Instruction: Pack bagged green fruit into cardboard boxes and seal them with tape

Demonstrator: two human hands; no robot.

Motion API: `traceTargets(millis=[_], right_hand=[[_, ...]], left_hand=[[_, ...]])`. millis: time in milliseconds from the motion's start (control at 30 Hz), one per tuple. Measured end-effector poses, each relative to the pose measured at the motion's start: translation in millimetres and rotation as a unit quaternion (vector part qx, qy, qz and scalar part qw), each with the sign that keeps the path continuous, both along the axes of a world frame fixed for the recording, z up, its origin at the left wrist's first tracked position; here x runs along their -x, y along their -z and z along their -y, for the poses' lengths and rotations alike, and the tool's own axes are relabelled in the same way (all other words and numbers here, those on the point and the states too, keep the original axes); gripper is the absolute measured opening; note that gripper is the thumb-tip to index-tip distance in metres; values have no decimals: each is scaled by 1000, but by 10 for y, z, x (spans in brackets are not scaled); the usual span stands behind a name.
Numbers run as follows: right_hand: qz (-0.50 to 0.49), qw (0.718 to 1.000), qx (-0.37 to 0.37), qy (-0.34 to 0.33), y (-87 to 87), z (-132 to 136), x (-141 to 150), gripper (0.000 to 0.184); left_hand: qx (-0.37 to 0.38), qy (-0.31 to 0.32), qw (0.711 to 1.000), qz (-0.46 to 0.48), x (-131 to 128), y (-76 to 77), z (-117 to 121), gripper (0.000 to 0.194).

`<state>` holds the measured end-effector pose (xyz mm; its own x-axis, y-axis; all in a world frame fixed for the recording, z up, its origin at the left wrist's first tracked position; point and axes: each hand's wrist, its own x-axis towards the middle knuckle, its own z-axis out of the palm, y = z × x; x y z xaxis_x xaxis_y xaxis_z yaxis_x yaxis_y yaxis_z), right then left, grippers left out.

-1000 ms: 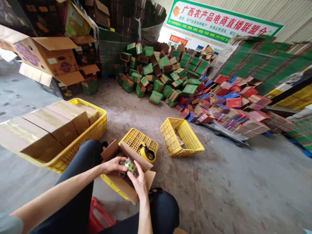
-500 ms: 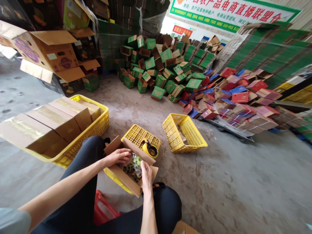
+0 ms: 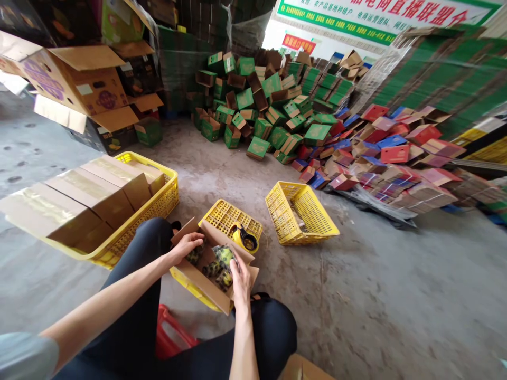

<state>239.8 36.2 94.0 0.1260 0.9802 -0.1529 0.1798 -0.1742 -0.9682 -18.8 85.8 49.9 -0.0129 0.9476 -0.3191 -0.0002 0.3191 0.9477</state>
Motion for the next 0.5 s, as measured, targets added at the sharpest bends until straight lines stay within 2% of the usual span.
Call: traceTargets(millis=[233, 433, 500], right_hand=[[54, 998, -7, 15, 37, 19, -19, 62], [21, 1000, 8, 9, 165, 1, -7, 61], [4, 1000, 17, 6, 175, -6, 7, 63]], left_hand=[[-31, 96, 988, -119, -15, 101, -12, 12], [-50, 172, 960, -213, -63, 139, -5, 14], [-58, 188, 952, -236, -77, 140, -15, 20]])
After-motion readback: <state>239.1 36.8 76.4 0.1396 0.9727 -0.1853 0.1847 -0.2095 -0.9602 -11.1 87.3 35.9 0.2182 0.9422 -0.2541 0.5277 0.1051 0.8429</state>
